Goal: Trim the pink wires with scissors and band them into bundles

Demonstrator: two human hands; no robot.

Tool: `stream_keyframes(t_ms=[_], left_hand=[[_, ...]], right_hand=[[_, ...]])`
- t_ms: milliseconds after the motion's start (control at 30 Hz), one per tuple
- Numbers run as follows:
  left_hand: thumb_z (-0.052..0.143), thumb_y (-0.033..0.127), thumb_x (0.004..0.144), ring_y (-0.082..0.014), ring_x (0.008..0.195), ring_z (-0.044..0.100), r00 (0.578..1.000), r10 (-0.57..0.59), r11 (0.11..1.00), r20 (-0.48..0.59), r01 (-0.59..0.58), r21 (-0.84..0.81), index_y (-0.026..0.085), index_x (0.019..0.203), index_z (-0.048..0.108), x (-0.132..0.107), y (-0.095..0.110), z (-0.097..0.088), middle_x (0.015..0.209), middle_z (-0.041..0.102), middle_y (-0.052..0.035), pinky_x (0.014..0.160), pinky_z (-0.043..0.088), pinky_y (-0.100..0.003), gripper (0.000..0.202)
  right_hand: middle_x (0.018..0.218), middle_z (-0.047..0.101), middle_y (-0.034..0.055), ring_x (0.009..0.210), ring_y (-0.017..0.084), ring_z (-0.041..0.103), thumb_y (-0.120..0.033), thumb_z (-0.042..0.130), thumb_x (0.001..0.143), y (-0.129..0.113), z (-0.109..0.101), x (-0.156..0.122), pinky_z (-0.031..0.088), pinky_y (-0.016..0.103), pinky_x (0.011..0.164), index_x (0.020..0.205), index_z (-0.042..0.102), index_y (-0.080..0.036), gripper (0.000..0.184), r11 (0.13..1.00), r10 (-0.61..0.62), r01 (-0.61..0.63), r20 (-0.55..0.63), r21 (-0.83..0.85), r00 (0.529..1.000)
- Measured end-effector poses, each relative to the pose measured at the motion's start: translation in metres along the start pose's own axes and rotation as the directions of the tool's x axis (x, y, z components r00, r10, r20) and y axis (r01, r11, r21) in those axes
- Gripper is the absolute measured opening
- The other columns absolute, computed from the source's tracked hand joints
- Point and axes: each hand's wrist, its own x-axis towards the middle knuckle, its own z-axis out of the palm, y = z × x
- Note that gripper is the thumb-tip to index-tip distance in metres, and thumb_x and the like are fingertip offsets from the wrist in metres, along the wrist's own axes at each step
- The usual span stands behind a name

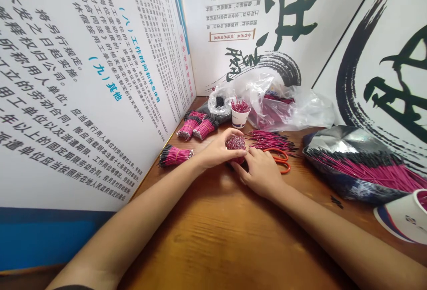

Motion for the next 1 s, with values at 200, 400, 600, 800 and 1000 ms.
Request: stream_keyframes(t_ms=[200, 400, 600, 800, 1000], left_hand=[[0.074, 0.03, 0.078, -0.0187, 0.101, 0.058, 0.952, 0.276, 0.957, -0.13, -0.26, 0.132, 0.019, 0.112, 0.055, 0.0, 0.008, 0.02, 0.111, 0.06, -0.0054, 0.093, 0.047, -0.033, 0.041], [0.062, 0.023, 0.086, -0.0148, 0.083, 0.055, 0.935, 0.333, 0.892, -0.124, -0.269, 0.364, 0.017, 0.089, 0.059, -0.001, 0.013, 0.027, 0.094, 0.054, -0.0027, 0.081, 0.047, -0.029, 0.008], [0.053, 0.017, 0.087, -0.0151, 0.081, 0.053, 0.915, 0.365, 0.888, -0.171, -0.288, 0.359, 0.017, 0.084, 0.055, 0.002, 0.008, 0.026, 0.088, 0.056, -0.0028, 0.076, 0.044, -0.028, 0.004], [0.054, 0.019, 0.085, -0.0133, 0.077, 0.052, 0.88, 0.202, 0.978, -0.429, -0.155, 0.142, 0.017, 0.079, 0.052, 0.009, -0.005, 0.021, 0.081, 0.055, -0.0004, 0.075, 0.042, -0.026, 0.007], [0.054, 0.024, 0.081, -0.0108, 0.066, 0.049, 0.874, -0.168, 0.967, -0.455, 0.056, -0.248, 0.017, 0.077, 0.049, 0.016, -0.016, 0.008, 0.072, 0.052, 0.0028, 0.063, 0.04, -0.022, 0.009]], right_hand=[[0.101, 0.066, 0.0137, 0.096, 0.03, 0.059, -0.049, 0.042, 0.096, 0.002, 0.004, -0.001, 0.036, 0.04, 0.08, 0.105, 0.066, -0.014, 0.044, 0.999, -0.003, 0.004, -0.018, 0.041, 1.0], [0.106, 0.065, 0.0157, 0.099, 0.031, 0.059, -0.046, 0.046, 0.094, 0.002, 0.004, -0.001, 0.036, 0.041, 0.084, 0.105, 0.066, -0.012, 0.04, 0.998, -0.009, 0.009, -0.005, 0.067, 1.0], [0.105, 0.066, 0.0167, 0.099, 0.032, 0.059, -0.049, 0.049, 0.093, 0.002, 0.004, 0.0, 0.039, 0.042, 0.084, 0.108, 0.064, -0.011, 0.044, 0.996, -0.022, 0.023, -0.02, 0.085, 1.0], [0.099, 0.067, 0.0138, 0.095, 0.031, 0.059, -0.049, 0.06, 0.085, 0.001, 0.003, 0.001, 0.04, 0.041, 0.082, 0.104, 0.063, -0.014, 0.04, 0.994, -0.03, 0.034, -0.038, 0.106, 0.999], [0.097, 0.067, 0.0129, 0.092, 0.029, 0.059, -0.048, 0.06, 0.085, 0.002, 0.004, 0.001, 0.039, 0.038, 0.079, 0.104, 0.061, -0.014, 0.039, 0.989, -0.019, 0.027, -0.055, 0.145, 0.998]])
